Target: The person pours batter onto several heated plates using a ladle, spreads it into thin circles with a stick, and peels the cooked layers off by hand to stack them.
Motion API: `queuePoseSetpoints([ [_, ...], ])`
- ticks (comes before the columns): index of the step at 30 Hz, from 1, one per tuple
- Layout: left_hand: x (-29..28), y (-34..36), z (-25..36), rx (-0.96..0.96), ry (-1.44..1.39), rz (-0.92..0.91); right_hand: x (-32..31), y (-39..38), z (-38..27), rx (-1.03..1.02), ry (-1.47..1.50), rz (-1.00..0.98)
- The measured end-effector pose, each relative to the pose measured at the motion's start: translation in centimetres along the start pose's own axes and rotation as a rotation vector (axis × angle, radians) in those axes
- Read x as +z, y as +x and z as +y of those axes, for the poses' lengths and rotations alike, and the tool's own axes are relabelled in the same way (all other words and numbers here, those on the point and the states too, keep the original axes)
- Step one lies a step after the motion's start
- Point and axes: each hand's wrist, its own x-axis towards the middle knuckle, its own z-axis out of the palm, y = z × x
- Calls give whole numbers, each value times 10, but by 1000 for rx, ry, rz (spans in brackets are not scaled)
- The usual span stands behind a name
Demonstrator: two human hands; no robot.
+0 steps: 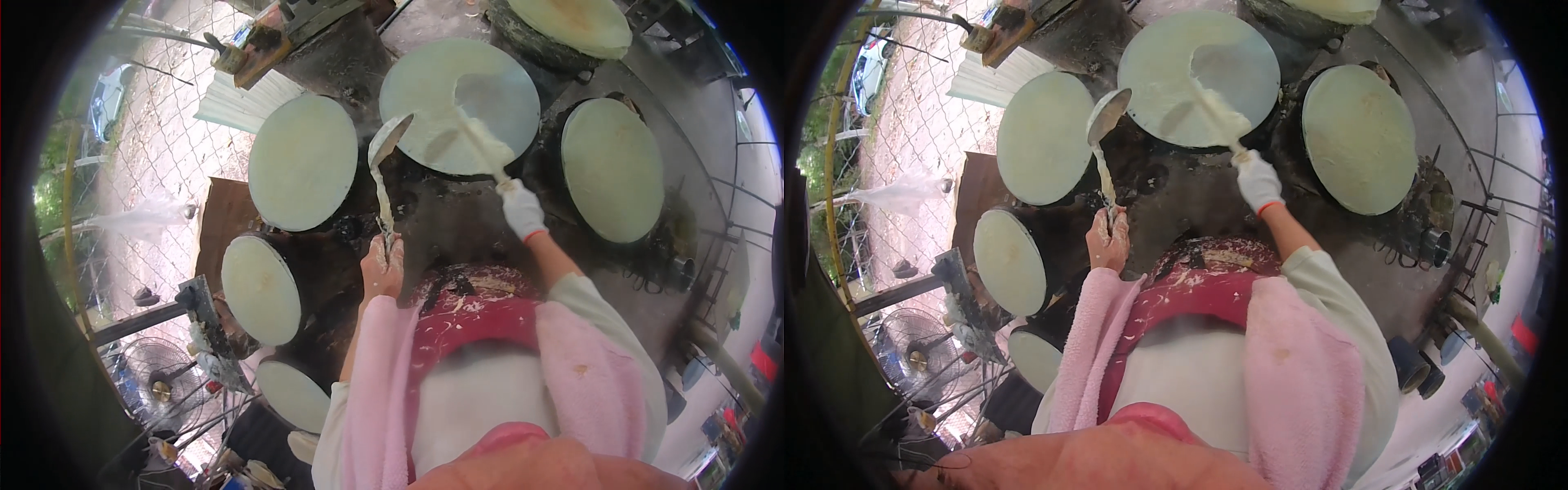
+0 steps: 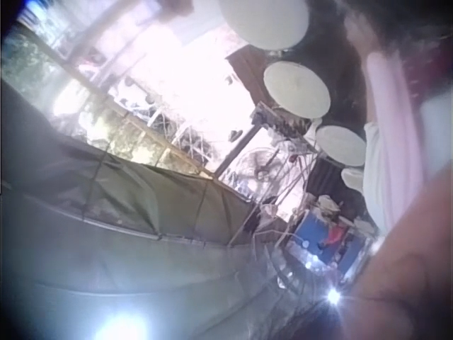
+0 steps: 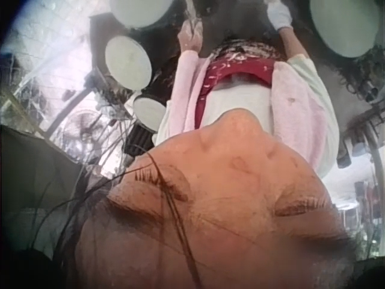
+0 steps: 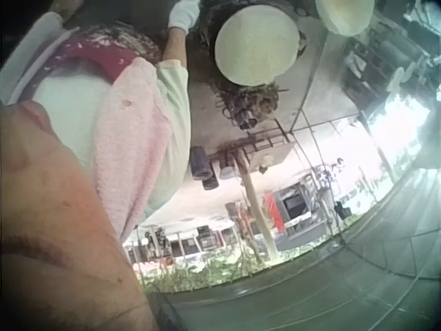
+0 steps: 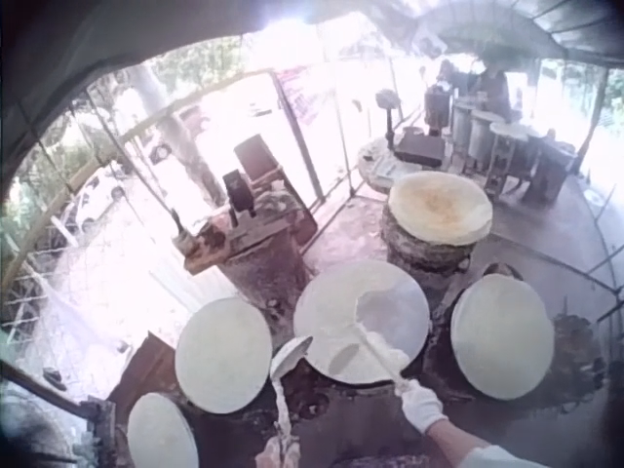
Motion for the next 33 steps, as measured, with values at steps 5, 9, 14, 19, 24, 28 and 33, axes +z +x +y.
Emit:
queuePoseSetpoints([
  [5, 43, 0, 47, -195, -61, -77, -50, 48, 10, 21, 279, -128],
  [9, 69, -9, 57, -145, -46, -53, -51, 12, 35, -270, -138, -294],
  [14, 86, -12, 57, -121, 3, -27, -84, 82, 38, -144, -187, 14],
  [19, 100, 0, 71, -170, 16, -68, -69, 73, 44, -305, -70, -49],
  [24, 105, 8, 78, -237, 33, -99, -69, 81, 43, -36, -93, 61],
  [28, 100, 7, 74, -239, 85, -100, -99, 158, -14, -21, -195, 118],
  [33, 103, 14, 68, -210, 113, -139, -128, 235, -63, -140, -279, 209],
])
